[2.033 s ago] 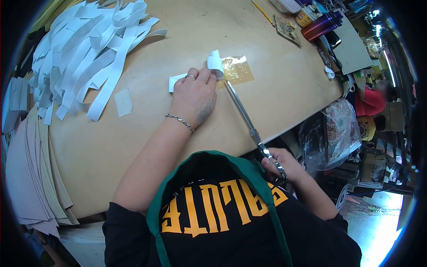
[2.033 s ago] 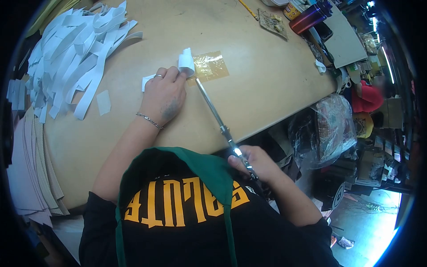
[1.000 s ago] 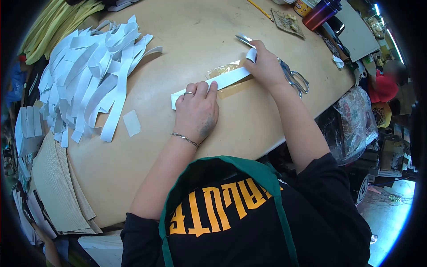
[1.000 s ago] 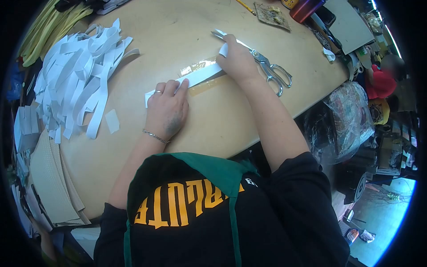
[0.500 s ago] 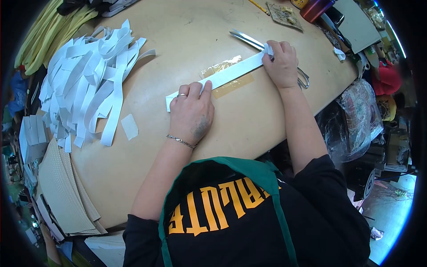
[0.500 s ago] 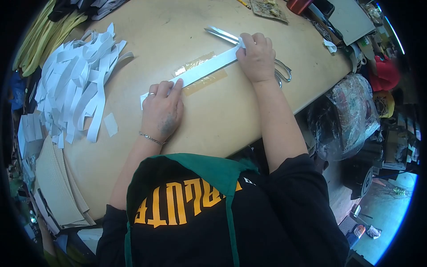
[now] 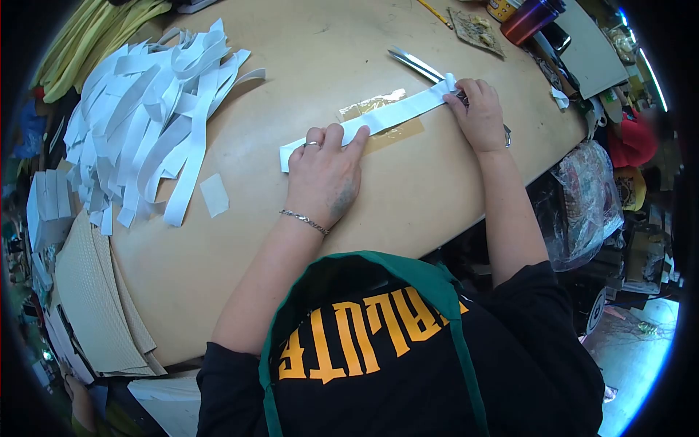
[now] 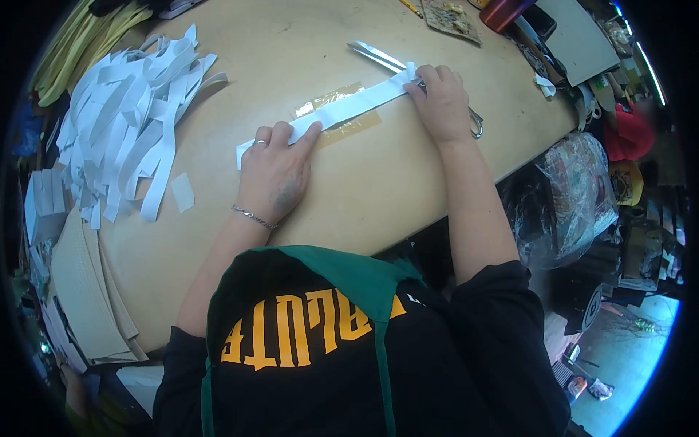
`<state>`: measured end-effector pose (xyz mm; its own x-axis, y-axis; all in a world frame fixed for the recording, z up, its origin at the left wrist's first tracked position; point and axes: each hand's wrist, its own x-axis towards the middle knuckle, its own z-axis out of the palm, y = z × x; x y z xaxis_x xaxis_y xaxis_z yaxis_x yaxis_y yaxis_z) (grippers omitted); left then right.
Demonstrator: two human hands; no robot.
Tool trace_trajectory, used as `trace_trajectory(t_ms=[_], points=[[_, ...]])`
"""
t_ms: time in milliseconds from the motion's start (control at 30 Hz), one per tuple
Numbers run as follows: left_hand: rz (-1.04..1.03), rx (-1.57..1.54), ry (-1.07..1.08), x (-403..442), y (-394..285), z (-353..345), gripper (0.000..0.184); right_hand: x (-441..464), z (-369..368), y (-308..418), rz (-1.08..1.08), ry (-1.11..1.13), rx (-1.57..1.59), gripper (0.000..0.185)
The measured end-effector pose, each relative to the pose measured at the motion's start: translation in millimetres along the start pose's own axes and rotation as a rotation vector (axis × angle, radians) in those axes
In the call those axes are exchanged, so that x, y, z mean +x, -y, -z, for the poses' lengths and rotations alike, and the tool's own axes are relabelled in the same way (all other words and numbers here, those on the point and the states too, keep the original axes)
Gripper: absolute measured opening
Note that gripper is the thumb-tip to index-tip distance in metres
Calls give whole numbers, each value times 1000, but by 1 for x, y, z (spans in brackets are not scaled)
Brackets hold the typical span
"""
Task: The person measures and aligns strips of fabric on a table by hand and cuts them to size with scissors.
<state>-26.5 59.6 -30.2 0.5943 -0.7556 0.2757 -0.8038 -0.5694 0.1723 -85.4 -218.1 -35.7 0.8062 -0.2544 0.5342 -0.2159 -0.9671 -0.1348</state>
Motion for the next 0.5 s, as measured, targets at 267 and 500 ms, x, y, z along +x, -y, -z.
trace_trajectory(t_ms=[267, 500], points=[[0, 5, -21, -2, 0, -3, 40, -3, 19, 8, -49, 124, 17, 32], [2, -2, -3, -1, 0, -4, 40, -22, 39, -12, -137, 188, -98, 28]])
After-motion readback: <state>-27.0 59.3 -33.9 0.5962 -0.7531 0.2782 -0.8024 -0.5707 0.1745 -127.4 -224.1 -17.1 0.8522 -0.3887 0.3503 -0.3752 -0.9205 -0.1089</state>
